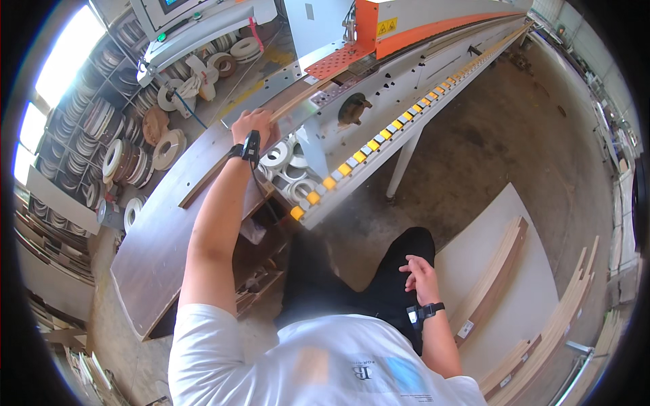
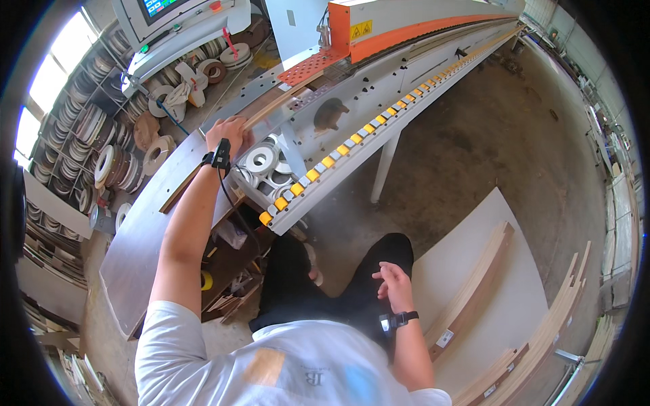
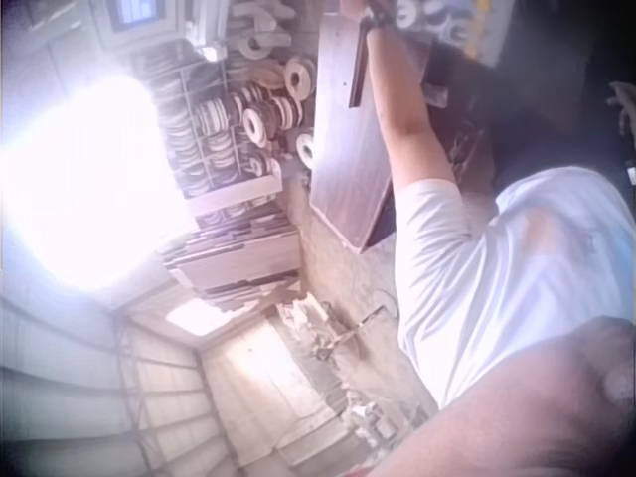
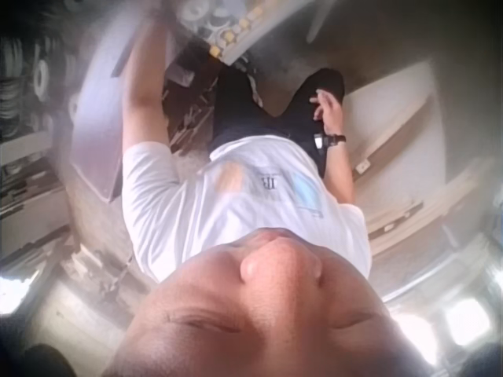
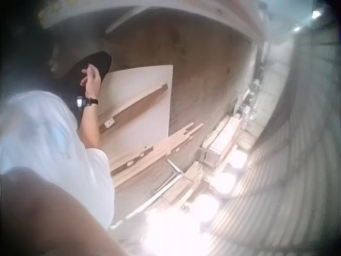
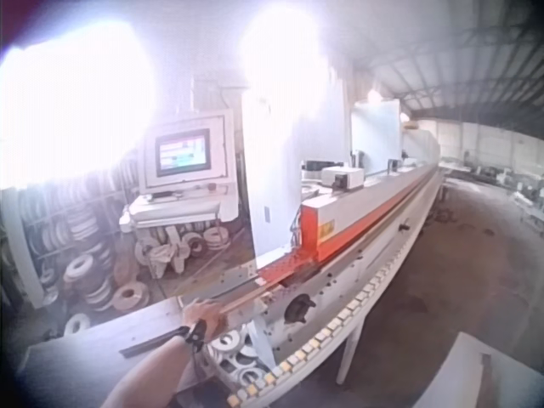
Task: Feeding wood pieces into an edge banding or finishing machine in a manufacturing facility.
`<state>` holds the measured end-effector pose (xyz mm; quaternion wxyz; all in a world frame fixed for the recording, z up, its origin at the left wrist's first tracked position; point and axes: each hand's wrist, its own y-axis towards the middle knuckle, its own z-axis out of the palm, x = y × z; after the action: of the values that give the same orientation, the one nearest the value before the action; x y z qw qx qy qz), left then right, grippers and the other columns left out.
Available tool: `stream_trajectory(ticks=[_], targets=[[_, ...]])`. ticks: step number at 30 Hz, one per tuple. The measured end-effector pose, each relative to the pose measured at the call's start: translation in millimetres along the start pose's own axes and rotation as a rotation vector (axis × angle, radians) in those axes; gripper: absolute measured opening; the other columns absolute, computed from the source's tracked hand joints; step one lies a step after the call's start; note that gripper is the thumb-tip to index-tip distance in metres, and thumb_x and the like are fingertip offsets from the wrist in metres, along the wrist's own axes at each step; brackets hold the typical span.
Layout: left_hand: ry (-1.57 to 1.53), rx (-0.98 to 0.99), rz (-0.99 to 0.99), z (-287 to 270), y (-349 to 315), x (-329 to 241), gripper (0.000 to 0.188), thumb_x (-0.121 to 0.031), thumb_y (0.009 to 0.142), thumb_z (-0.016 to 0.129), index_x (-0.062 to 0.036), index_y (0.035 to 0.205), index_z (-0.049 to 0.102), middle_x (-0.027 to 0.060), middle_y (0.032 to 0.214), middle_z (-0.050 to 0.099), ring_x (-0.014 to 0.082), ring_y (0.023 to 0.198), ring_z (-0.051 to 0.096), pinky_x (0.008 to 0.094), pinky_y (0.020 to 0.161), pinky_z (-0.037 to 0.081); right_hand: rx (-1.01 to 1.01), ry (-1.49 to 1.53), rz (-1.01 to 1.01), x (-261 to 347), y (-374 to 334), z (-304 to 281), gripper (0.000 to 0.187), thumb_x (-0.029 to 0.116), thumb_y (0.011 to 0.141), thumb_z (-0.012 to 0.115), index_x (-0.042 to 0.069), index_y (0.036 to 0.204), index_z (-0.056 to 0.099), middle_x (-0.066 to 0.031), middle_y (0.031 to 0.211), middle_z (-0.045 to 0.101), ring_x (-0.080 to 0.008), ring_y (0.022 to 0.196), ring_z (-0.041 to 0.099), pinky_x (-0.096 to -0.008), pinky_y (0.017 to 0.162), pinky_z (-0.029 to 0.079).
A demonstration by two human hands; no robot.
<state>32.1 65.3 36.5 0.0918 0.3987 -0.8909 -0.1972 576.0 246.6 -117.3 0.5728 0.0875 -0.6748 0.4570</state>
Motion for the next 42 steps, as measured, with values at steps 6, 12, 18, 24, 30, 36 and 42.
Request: stream_trajectory(ticks=[6,12,18,24,30,36,42], targets=[[-0.023,-0.052,0.023,25.1,35.4,-27.8,0.025,-0.023,0.091,0.068,-0.0226,0.114,0.077,-0.0015,0.119,0.077,0.0300,0.108,0.072,0.0453,0.085,0.062,0.036,-0.001,0.000,5.7,5.4,4.0,0.034,0.030,0.111,0.061,0.007,0.136,0.068,-0.0106,0.107,0.079,-0.0077,0.062,0.063,-0.0238,0.052,0.054],[-0.019,-0.132,0.082,68.2,80.4,-52.7,0.027,-0.022,0.088,0.069,-0.0235,0.114,0.077,-0.0021,0.118,0.078,0.0298,0.107,0.071,0.0462,0.083,0.062,0.026,0.022,0.006,4.2,1.5,1.1,0.034,0.028,0.111,0.060,0.007,0.137,0.067,-0.0096,0.109,0.079,-0.0081,0.064,0.063,-0.0248,0.055,0.055],[-0.004,-0.115,0.068,77.9,79.6,-48.7,0.041,-0.022,0.091,0.070,-0.0203,0.132,0.074,-0.0013,0.141,0.071,0.0284,0.127,0.064,0.0478,0.103,0.053,-0.009,0.035,-0.024,-0.9,-5.7,-5.9,0.034,0.030,0.111,0.062,0.008,0.137,0.067,-0.0098,0.109,0.079,-0.0084,0.064,0.064,-0.0251,0.055,0.055],[-0.064,-0.174,0.122,48.4,35.1,-21.0,0.037,-0.020,0.088,0.070,-0.0198,0.125,0.076,-0.0005,0.130,0.075,0.0288,0.120,0.067,0.0469,0.099,0.056,-0.046,0.064,-0.057,-4.0,-2.4,-7.8,0.034,0.031,0.111,0.063,0.009,0.136,0.066,-0.0099,0.104,0.078,-0.0074,0.062,0.064,-0.0232,0.052,0.054],[-0.107,-0.250,0.152,21.3,-21.4,17.5,0.025,-0.018,0.090,0.071,-0.0142,0.115,0.075,0.0029,0.129,0.076,0.0315,0.114,0.070,0.0456,0.097,0.058,-0.002,0.052,-0.041,-3.4,-1.0,-6.1,0.036,0.031,0.109,0.065,0.007,0.137,0.065,-0.0103,0.108,0.078,-0.0081,0.063,0.064,-0.0252,0.054,0.055],[-0.086,0.084,-0.044,25.4,-14.1,16.7,0.019,-0.020,0.094,0.063,-0.0089,0.105,0.074,0.0147,0.119,0.075,0.0407,0.112,0.069,0.0519,0.091,0.058,0.021,0.064,-0.043,-3.4,1.0,-9.7,0.039,0.032,0.109,0.066,0.005,0.138,0.065,-0.0105,0.112,0.077,-0.0089,0.065,0.065,-0.0244,0.055,0.055],[-0.138,-0.118,0.151,51.3,-20.9,64.5,0.023,-0.021,0.107,0.059,-0.0070,0.117,0.074,0.0164,0.121,0.075,0.0395,0.116,0.066,0.0497,0.103,0.051,-0.016,0.137,-0.063,-6.4,-1.0,-7.9,0.039,0.034,0.109,0.067,0.005,0.135,0.069,-0.0078,0.111,0.078,-0.0087,0.068,0.065,-0.0261,0.059,0.057]])
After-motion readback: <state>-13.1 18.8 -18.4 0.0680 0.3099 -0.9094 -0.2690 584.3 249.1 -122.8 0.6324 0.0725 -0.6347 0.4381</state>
